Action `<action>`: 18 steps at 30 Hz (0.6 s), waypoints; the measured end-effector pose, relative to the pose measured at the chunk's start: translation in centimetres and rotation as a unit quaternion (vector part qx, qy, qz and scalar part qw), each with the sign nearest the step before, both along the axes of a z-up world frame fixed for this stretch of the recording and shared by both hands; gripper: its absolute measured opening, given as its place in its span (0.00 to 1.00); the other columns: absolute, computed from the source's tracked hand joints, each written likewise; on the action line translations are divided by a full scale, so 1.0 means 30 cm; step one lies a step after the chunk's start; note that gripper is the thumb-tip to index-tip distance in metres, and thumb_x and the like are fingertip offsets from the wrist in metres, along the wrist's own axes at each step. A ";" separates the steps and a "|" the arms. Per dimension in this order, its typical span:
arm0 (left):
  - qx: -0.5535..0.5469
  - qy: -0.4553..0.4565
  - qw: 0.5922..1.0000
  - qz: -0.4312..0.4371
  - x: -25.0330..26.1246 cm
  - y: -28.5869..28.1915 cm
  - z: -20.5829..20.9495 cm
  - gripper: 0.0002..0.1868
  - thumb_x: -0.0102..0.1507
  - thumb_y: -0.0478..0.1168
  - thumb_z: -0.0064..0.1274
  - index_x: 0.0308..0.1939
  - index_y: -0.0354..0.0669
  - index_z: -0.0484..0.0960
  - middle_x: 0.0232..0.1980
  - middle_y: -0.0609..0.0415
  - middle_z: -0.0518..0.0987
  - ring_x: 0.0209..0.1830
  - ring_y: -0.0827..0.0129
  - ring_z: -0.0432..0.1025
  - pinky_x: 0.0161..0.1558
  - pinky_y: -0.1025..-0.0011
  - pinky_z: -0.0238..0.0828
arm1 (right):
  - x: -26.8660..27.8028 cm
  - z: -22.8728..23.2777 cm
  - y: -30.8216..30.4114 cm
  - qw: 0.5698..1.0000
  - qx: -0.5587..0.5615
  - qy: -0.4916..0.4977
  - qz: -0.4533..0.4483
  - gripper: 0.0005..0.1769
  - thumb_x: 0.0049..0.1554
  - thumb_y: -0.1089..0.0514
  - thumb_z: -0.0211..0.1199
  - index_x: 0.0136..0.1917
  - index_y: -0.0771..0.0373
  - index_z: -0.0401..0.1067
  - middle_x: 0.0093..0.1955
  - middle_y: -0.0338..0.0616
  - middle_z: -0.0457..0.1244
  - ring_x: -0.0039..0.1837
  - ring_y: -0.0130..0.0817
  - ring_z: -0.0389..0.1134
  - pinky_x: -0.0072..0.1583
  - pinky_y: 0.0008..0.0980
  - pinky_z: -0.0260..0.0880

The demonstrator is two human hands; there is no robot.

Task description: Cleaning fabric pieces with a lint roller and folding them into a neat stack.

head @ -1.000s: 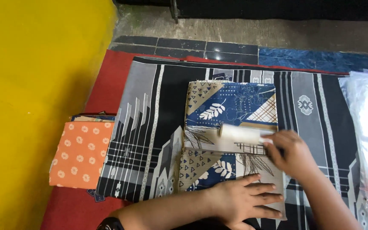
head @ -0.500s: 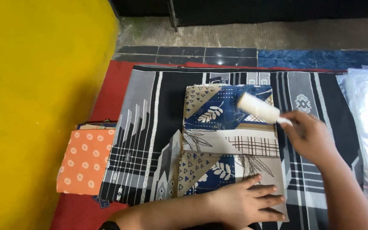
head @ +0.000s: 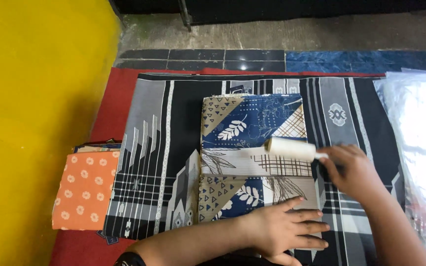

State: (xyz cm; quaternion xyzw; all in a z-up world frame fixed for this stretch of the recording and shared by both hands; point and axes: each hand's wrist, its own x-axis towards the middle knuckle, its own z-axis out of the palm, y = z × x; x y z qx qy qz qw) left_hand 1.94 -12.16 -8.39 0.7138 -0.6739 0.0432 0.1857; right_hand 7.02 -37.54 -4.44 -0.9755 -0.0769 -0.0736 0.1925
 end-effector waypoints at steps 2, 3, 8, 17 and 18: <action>-0.008 -0.014 1.000 0.011 -0.003 0.003 0.006 0.36 0.62 0.69 0.42 0.73 0.67 0.71 0.81 0.61 0.68 0.85 0.65 0.60 0.86 0.44 0.46 | 0.089 -0.016 -0.018 1.000 -0.004 -0.028 -0.006 0.11 0.57 0.62 0.65 0.54 0.59 0.80 0.43 0.43 0.71 0.43 0.38 0.69 0.52 0.36 0.71; -0.015 -0.026 0.999 0.018 -0.003 0.003 0.008 0.36 0.61 0.69 0.46 0.72 0.69 0.72 0.80 0.64 0.70 0.85 0.67 0.60 0.87 0.46 0.46 | 0.135 -0.024 -0.027 0.998 -0.008 -0.055 -0.016 0.12 0.57 0.64 0.66 0.55 0.60 0.80 0.44 0.45 0.70 0.44 0.41 0.70 0.54 0.38 0.70; -0.009 -0.017 1.000 0.008 0.000 -0.002 -0.010 0.36 0.62 0.69 0.44 0.72 0.69 0.71 0.81 0.63 0.69 0.86 0.66 0.60 0.87 0.44 0.48 | 0.308 -0.111 -0.087 0.992 -0.019 -0.097 -0.078 0.15 0.58 0.66 0.67 0.59 0.60 0.79 0.45 0.49 0.69 0.46 0.46 0.67 0.53 0.41 0.69; 0.050 -0.045 0.998 -0.011 0.002 -0.026 -0.061 0.35 0.66 0.69 0.35 0.76 0.71 0.65 0.83 0.63 0.61 0.87 0.65 0.51 0.85 0.40 0.39 | 0.074 0.070 0.044 0.989 0.139 -0.016 -0.049 0.13 0.58 0.67 0.64 0.57 0.68 0.76 0.41 0.50 0.68 0.35 0.38 0.64 0.41 0.33 0.64; 0.056 -0.043 0.997 -0.017 0.007 -0.028 -0.065 0.35 0.67 0.68 0.32 0.76 0.70 0.64 0.84 0.62 0.60 0.87 0.64 0.50 0.84 0.40 0.38 | 0.025 0.103 0.059 0.987 0.151 0.047 -0.031 0.13 0.55 0.65 0.65 0.54 0.66 0.76 0.37 0.46 0.69 0.31 0.33 0.63 0.36 0.31 0.64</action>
